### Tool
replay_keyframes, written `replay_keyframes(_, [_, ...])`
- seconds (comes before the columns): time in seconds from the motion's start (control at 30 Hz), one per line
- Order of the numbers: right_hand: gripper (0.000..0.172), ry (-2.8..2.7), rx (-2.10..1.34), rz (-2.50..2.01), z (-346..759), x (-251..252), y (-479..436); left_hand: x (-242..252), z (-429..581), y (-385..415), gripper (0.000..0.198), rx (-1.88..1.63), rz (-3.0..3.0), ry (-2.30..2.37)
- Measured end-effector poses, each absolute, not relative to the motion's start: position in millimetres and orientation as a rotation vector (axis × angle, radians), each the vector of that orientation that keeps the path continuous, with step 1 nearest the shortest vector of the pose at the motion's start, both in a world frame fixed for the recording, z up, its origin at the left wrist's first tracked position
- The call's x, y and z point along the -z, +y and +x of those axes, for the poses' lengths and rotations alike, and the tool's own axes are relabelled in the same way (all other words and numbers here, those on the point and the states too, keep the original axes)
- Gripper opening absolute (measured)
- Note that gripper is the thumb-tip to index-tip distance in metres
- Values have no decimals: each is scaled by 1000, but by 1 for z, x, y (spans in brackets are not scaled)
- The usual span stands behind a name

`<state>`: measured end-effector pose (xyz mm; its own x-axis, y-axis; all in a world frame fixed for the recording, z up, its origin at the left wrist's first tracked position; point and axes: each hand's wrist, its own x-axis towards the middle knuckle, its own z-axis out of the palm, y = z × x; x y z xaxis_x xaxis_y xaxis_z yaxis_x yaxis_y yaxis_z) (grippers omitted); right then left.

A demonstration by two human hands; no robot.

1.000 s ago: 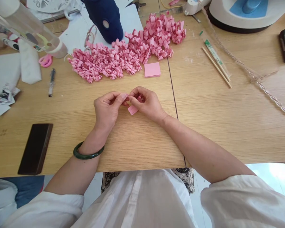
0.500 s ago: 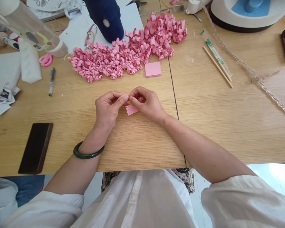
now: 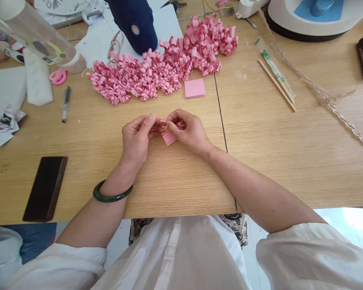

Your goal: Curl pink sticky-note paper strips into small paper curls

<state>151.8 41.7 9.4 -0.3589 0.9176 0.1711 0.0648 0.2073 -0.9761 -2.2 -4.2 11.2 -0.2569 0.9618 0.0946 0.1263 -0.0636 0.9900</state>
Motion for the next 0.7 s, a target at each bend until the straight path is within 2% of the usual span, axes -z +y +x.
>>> replay_keyframes(0.23, [17,-1623,-1266,-934,150,-5,43,-11,-3,-4,25,-1444,1306,1483])
replay_keyframes(0.7, [20,-1609,-1296,-898,150,-3,43,-15,0,-6,13,-1477,1427,1530])
